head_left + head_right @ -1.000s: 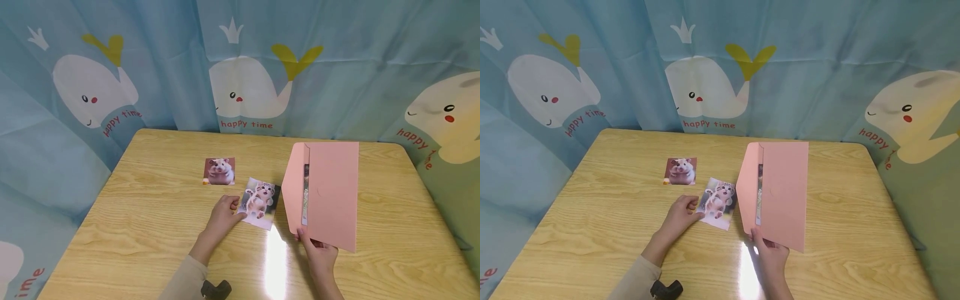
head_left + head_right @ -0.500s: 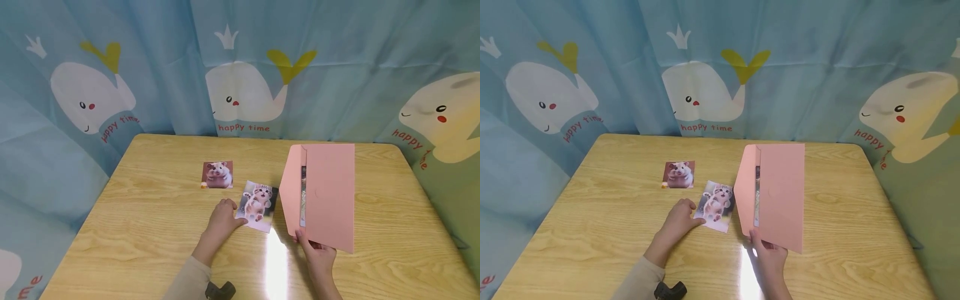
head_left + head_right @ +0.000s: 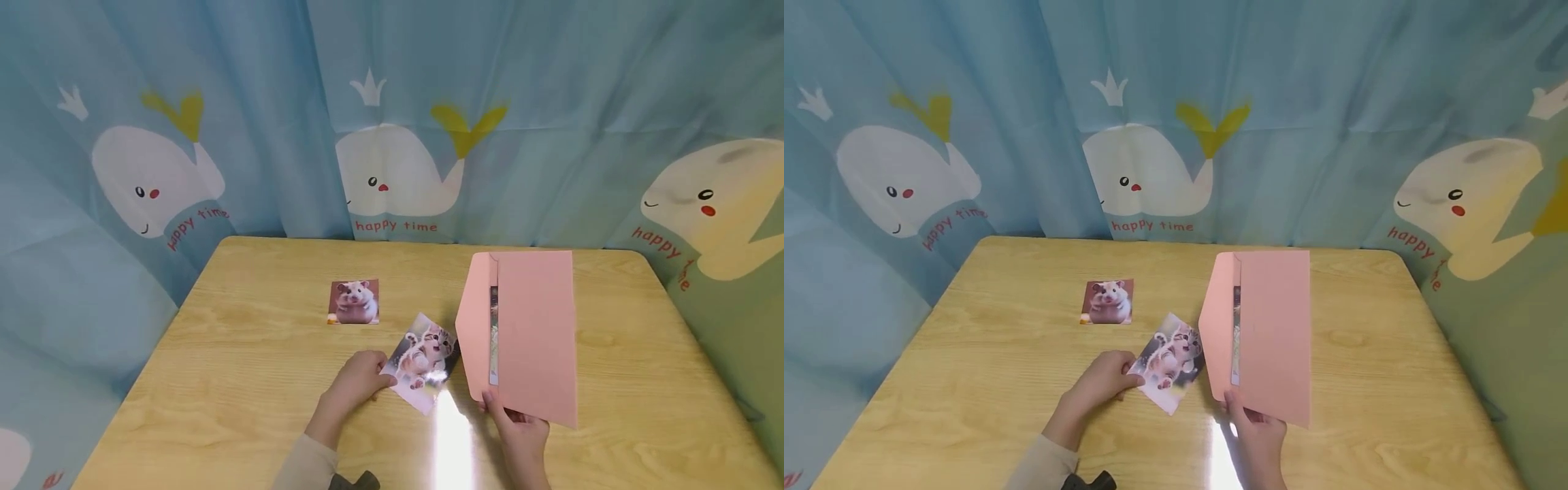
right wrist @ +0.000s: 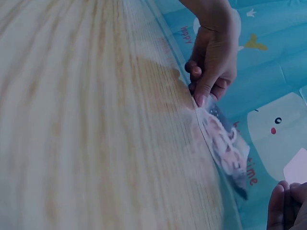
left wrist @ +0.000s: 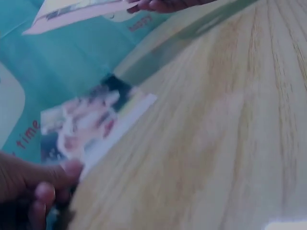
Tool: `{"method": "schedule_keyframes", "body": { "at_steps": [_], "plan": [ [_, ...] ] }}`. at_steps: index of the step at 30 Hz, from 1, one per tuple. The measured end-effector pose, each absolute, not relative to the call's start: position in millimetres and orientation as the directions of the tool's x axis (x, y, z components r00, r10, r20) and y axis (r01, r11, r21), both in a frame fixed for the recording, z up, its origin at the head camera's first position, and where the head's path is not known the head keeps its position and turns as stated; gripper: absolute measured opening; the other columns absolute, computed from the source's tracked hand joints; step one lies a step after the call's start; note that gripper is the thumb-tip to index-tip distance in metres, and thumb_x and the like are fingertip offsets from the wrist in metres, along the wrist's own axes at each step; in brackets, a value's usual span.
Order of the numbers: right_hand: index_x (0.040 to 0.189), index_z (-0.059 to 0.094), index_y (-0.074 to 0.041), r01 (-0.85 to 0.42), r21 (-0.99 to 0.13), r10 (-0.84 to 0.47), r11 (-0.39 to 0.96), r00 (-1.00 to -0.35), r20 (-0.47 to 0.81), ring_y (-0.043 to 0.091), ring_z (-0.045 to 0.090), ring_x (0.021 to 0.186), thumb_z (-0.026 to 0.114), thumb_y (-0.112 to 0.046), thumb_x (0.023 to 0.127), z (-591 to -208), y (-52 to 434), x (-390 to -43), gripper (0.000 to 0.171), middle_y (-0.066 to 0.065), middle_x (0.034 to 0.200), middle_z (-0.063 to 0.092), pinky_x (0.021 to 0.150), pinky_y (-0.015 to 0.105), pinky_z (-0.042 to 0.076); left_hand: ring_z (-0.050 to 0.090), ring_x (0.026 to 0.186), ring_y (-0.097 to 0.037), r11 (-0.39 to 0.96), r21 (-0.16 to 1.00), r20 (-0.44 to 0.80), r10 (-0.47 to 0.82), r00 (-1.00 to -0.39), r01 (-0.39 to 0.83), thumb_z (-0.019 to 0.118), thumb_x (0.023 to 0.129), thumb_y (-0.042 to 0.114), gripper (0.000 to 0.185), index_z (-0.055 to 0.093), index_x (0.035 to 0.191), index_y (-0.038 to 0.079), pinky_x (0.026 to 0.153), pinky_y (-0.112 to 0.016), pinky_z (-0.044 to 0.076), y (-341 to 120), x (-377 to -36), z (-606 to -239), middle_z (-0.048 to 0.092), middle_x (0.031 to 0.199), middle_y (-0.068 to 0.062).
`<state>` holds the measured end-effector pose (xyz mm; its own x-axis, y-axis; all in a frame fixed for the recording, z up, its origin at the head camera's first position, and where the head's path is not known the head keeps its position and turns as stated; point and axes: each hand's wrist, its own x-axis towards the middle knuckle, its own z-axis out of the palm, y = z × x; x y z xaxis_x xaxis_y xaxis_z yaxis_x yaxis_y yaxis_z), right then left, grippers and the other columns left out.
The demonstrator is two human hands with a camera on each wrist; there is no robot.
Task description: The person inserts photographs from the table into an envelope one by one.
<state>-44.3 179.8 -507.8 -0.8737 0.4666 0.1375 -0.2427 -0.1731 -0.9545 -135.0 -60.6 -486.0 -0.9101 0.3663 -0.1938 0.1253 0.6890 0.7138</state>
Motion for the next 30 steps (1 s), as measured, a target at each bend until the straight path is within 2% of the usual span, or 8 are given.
{"method": "schedule_keyframes", "body": {
  "at_steps": [3,8,11,14,17,22,27,30],
  "plan": [
    [0.1,0.053,0.01,-0.183,-0.973,0.466,-0.139,-0.879,0.099,0.016,0.068,0.06,0.065,0.017,0.078,-509.6,177.7,-38.6,0.026,0.006,0.078,0.069,0.063,0.024,0.055,0.044,0.039,-0.004,0.578,0.815,-0.231,0.372,-0.899,0.03,0.069,0.084,0.011,0.028,0.048,0.066,0.008,0.043,-0.018,0.039,-67.1,-128.2,-492.9,0.047,0.054,0.005],
    [0.095,0.054,0.01,-0.154,-0.981,0.493,-0.117,-0.866,0.077,0.014,0.067,0.056,0.066,0.017,0.077,-511.5,173.9,-34.4,0.023,0.005,0.072,0.069,0.057,0.021,0.054,0.049,0.045,-0.006,0.398,0.913,-0.245,0.343,-0.907,-0.096,0.062,0.089,0.007,0.014,0.057,0.078,-0.001,0.043,-0.018,0.044,-73.1,-122.4,-499.5,0.063,0.067,-0.003],
    [0.093,0.055,0.009,-0.127,-0.985,0.518,-0.119,-0.854,0.048,0.014,0.066,0.054,0.067,0.017,0.076,-510.7,172.9,-34.9,0.022,0.005,0.069,0.068,0.054,0.021,0.053,0.052,0.05,-0.007,0.335,0.934,-0.222,0.272,-0.936,-0.124,0.059,0.091,0.009,0.016,0.056,0.081,-0.003,0.047,-0.019,0.049,-72.4,-122.9,-501.5,0.066,0.073,-0.008],
    [0.091,0.055,0.008,-0.094,-0.989,0.533,-0.117,-0.846,0.017,0.013,0.065,0.053,0.068,0.016,0.076,-509.7,172.2,-34.5,0.022,0.004,0.068,0.068,0.055,0.021,0.053,0.054,0.052,-0.009,0.3,0.947,-0.178,0.18,-0.967,-0.118,0.061,0.092,0.012,0.02,0.055,0.082,-0.003,0.05,-0.021,0.051,-70.0,-122.2,-502.6,0.067,0.075,-0.011],
    [0.09,0.057,0.006,-0.073,-0.99,0.549,-0.118,-0.836,-0.004,0.012,0.065,0.052,0.068,0.017,0.075,-509.5,170.9,-33.1,0.021,0.003,0.068,0.068,0.055,0.021,0.054,0.055,0.053,-0.009,0.299,0.951,-0.112,0.094,-0.989,-0.079,0.06,0.092,0.016,0.021,0.058,0.085,-0.003,0.048,-0.021,0.049,-66.6,-120.0,-502.9,0.068,0.076,-0.013],
    [0.088,0.059,0.003,-0.082,-0.987,0.568,-0.137,-0.823,-0.01,0.013,0.065,0.052,0.068,0.019,0.074,-510.6,169.6,-32.7,0.023,0.003,0.068,0.069,0.055,0.023,0.055,0.055,0.054,-0.007,0.264,0.964,-0.022,-0.013,-1.0,-0.025,0.057,0.095,0.019,0.022,0.062,0.091,-0.002,0.05,-0.02,0.048,-59.2,-115.3,-497.1,0.068,0.079,-0.016],
    [0.092,0.058,0.001,-0.122,-0.986,0.573,-0.115,-0.819,0.034,0.013,0.065,0.052,0.068,0.019,0.074,-509.8,171.4,-37.2,0.027,0.003,0.07,0.068,0.053,0.023,0.054,0.057,0.055,-0.008,0.111,0.993,-0.025,-0.083,-0.996,-0.034,0.059,0.094,0.019,0.025,0.062,0.096,-0.006,0.056,-0.021,0.052,-50.7,-115.5,-484.5,0.067,0.079,-0.018],
    [0.095,0.057,0.002,-0.134,-0.987,0.574,-0.091,-0.817,0.058,0.014,0.065,0.052,0.068,0.018,0.075,-506.9,172.6,-40.6,0.027,0.003,0.071,0.068,0.053,0.025,0.055,0.056,0.053,-0.008,0.002,0.999,-0.046,-0.081,-0.996,-0.047,0.061,0.092,0.015,0.026,0.061,0.097,-0.01,0.055,-0.022,0.052,-45.8,-116.8,-475.7,0.067,0.078,-0.018]
  ]
}}
